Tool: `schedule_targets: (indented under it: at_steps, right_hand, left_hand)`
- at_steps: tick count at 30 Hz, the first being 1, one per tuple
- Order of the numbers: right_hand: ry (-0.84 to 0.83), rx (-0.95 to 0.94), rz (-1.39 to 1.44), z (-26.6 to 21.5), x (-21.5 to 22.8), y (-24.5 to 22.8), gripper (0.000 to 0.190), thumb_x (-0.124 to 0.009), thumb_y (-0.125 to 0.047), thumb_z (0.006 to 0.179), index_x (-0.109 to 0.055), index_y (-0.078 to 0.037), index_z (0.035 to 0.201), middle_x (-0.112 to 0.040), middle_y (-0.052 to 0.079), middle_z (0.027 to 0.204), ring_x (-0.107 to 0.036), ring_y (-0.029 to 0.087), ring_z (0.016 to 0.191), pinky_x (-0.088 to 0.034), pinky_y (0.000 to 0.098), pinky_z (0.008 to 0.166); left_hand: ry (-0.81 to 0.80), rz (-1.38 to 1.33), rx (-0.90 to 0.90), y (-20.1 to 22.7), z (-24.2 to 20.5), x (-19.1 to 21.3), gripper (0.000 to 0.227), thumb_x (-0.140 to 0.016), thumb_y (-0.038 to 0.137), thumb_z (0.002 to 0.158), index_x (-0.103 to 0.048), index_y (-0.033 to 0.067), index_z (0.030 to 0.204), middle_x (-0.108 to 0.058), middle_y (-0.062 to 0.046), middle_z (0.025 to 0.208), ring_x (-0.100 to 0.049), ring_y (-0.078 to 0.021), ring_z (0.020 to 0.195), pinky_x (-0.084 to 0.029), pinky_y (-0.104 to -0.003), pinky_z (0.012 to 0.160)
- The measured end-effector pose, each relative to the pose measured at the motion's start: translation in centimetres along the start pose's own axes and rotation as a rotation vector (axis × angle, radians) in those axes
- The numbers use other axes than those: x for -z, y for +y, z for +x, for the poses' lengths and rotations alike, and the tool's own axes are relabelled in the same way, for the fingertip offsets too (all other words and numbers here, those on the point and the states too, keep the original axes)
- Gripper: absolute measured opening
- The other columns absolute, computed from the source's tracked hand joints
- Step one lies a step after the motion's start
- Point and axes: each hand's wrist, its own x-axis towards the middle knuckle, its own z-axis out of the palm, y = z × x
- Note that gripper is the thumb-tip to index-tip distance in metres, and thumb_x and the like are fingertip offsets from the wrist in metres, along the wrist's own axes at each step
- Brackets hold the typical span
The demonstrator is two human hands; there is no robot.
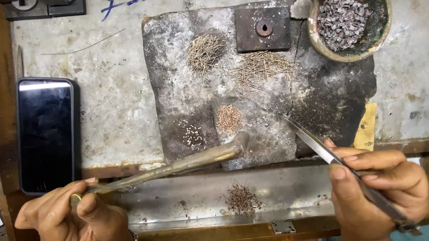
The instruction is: Melting or soldering small metal pieces using a traditional mouth-blown blowpipe and tweezers on a soldering block.
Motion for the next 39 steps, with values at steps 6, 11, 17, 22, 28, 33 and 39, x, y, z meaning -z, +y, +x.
schedule_targets:
  at_steps: [6, 11, 17, 22, 28, 33, 39]
  right_hand:
    - [-0.001, -0.189, 0.081, 1.9, 1.9, 1.7, 0.036, -0.077, 0.001, 0.085, -0.048, -0.014, 0.101, -0.062, 0.014, 0.098, -0.069, 0.017, 0.092, -0.072, 0.0370, 0.104]
    - [-0.041, -0.176, 0.046, 2.6, 1.6, 1.3, 0.035, -0.074, 0.005, 0.088, -0.046, -0.012, 0.102, -0.061, 0.015, 0.096, -0.070, 0.021, 0.089, -0.074, 0.0409, 0.099]
    - [-0.050, -0.169, 0.116, 2.5, 1.8, 0.8, 0.032, -0.070, 0.005, 0.092, -0.046, -0.015, 0.101, -0.062, 0.012, 0.097, -0.074, 0.024, 0.092, -0.075, 0.0448, 0.100]
    - [-0.147, -0.076, 0.098, 1.5, 2.4, -0.2, 0.035, -0.067, 0.004, 0.095, -0.046, -0.021, 0.107, -0.059, 0.008, 0.102, -0.072, 0.018, 0.097, -0.075, 0.0532, 0.112]
    - [-0.138, -0.268, 0.421, 0.3, 2.4, 2.5, 0.032, -0.063, 0.009, 0.090, -0.053, -0.019, 0.103, -0.063, 0.010, 0.097, -0.073, 0.029, 0.097, -0.067, 0.0648, 0.109]
    - [-0.166, -0.329, 0.565, -0.5, 2.6, 3.6, 0.033, -0.059, 0.013, 0.094, -0.058, -0.017, 0.108, -0.066, 0.010, 0.105, -0.072, 0.027, 0.109, -0.059, 0.0680, 0.117]
    - [-0.118, -0.305, 0.639, -2.0, 2.1, 4.0, 0.029, -0.062, 0.012, 0.094, -0.061, -0.016, 0.102, -0.066, 0.009, 0.102, -0.072, 0.025, 0.106, -0.056, 0.0651, 0.121]
  left_hand:
    - [0.034, -0.023, -0.020, 0.0, 0.3, -0.2, 0.038, -0.055, 0.024, 0.113, -0.057, -0.0087, 0.095, -0.065, -0.021, 0.082, -0.053, -0.0326, 0.083, -0.037, -0.041, 0.094]
    - [-0.016, 0.019, -0.009, 0.3, 0.4, 0.4, 0.031, -0.056, 0.015, 0.116, -0.058, -0.0106, 0.099, -0.066, -0.022, 0.087, -0.055, -0.0342, 0.089, -0.040, -0.043, 0.096]
    - [-0.033, 0.021, -0.004, 0.5, 0.5, 0.4, 0.034, -0.054, 0.020, 0.115, -0.057, -0.0097, 0.100, -0.066, -0.021, 0.087, -0.053, -0.0343, 0.091, -0.041, -0.042, 0.093]
    - [0.014, -0.003, -0.022, 0.0, 0.3, -0.2, 0.035, -0.056, 0.020, 0.113, -0.058, -0.0103, 0.097, -0.066, -0.022, 0.086, -0.054, -0.0352, 0.088, -0.041, -0.044, 0.093]
    - [0.120, -0.058, -0.028, -0.5, 0.4, -1.0, 0.038, -0.059, 0.026, 0.109, -0.057, -0.0067, 0.090, -0.066, -0.019, 0.078, -0.057, -0.0311, 0.075, -0.039, -0.046, 0.100]
    - [0.104, -0.113, -0.016, -0.6, 0.5, -1.2, 0.036, -0.058, 0.025, 0.107, -0.057, -0.0062, 0.089, -0.065, -0.019, 0.076, -0.058, -0.0293, 0.070, -0.037, -0.046, 0.101]
    - [0.036, -0.082, -0.048, 0.0, 1.1, -1.1, 0.041, -0.054, 0.029, 0.107, -0.060, -0.0075, 0.089, -0.065, -0.017, 0.072, -0.054, -0.0271, 0.068, -0.036, -0.042, 0.094]
